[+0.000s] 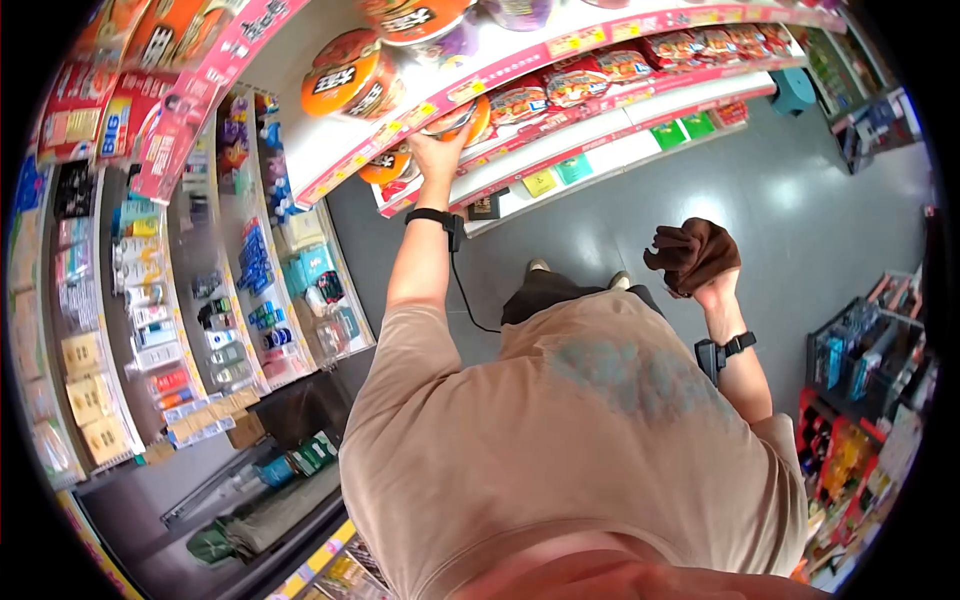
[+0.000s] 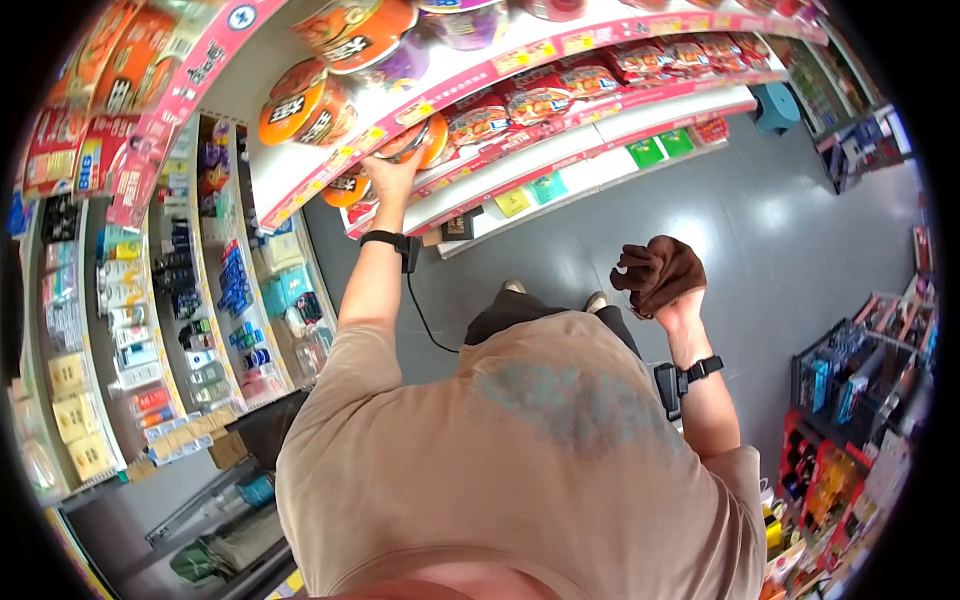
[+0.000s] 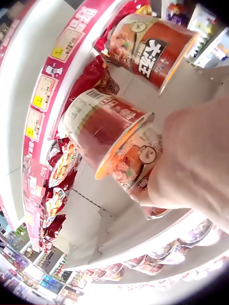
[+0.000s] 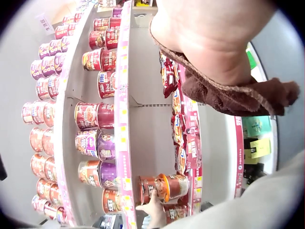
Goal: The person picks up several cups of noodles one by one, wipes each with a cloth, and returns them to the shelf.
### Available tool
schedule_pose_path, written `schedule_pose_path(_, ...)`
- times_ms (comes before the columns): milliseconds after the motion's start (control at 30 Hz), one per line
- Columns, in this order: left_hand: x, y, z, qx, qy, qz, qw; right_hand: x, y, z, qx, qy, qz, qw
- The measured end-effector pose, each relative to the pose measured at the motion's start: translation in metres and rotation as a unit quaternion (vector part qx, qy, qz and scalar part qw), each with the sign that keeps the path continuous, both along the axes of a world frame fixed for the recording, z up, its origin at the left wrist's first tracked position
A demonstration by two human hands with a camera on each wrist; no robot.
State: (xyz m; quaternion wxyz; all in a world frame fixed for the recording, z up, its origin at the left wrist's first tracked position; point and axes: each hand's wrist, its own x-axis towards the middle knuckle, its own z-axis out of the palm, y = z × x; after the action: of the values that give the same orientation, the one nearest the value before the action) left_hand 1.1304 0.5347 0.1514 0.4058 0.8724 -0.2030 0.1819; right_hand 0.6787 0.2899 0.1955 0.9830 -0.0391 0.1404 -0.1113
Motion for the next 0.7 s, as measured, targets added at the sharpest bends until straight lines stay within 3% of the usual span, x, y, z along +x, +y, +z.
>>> schedule_pose_path(67, 0.003, 0.0, 0.002, 0.031, 0.014, 0.014, 0.999, -0.002, -0.002, -0.004, -0.075, 0.097, -0.019, 0.992)
schedule_pose_path(167, 0.0, -0.001, 0.014, 0.062, 0.147, 0.043, 0.986, -0.002, 0.005, 0.007, -0.19, 0.193, -0.04, 0.962)
schedule_pose_path(233, 0.016, 0.003, -0.004, 0.0, 0.133, -0.044, 0.99, 0.015, 0.014, 0.033, -0.227, 0.205, -0.025, 0.952)
schedule_pose_path(267, 0.012, 0.002, -0.005, -0.026, 0.1, -0.034, 0.994, 0.023, 0.023, 0.052, -0.223, 0.201, -0.007, 0.954)
schedule_pose_path(333, 0.003, 0.0, -0.009, -0.073, -0.002, 0.013, 0.997, 0.025, 0.025, 0.042, -0.237, 0.115, 0.03, 0.964)
schedule_pose_path(400, -0.004, 0.005, -0.018, -0.128, 0.002, 0.027, 0.991, 0.013, 0.005, 0.001, -0.319, 0.169, 0.011, 0.933)
schedule_pose_path(500, -0.013, 0.021, -0.023, -0.155, -0.155, 0.024, 0.975, 0.021, 0.006, -0.004, -0.334, 0.255, 0.013, 0.907)
schedule_pose_path(533, -0.016, 0.027, -0.028, -0.186, -0.124, -0.001, 0.975, 0.025, 0.002, -0.008, -0.334, 0.255, 0.026, 0.907)
schedule_pose_path(600, -0.021, 0.049, -0.027, -0.173, -0.19, -0.017, 0.966, 0.047, 0.011, 0.004, -0.37, 0.206, 0.095, 0.901)
schedule_pose_path(700, -0.032, 0.079, -0.029, -0.176, -0.177, -0.025, 0.968, 0.074, 0.03, 0.02, -0.403, 0.158, 0.185, 0.882)
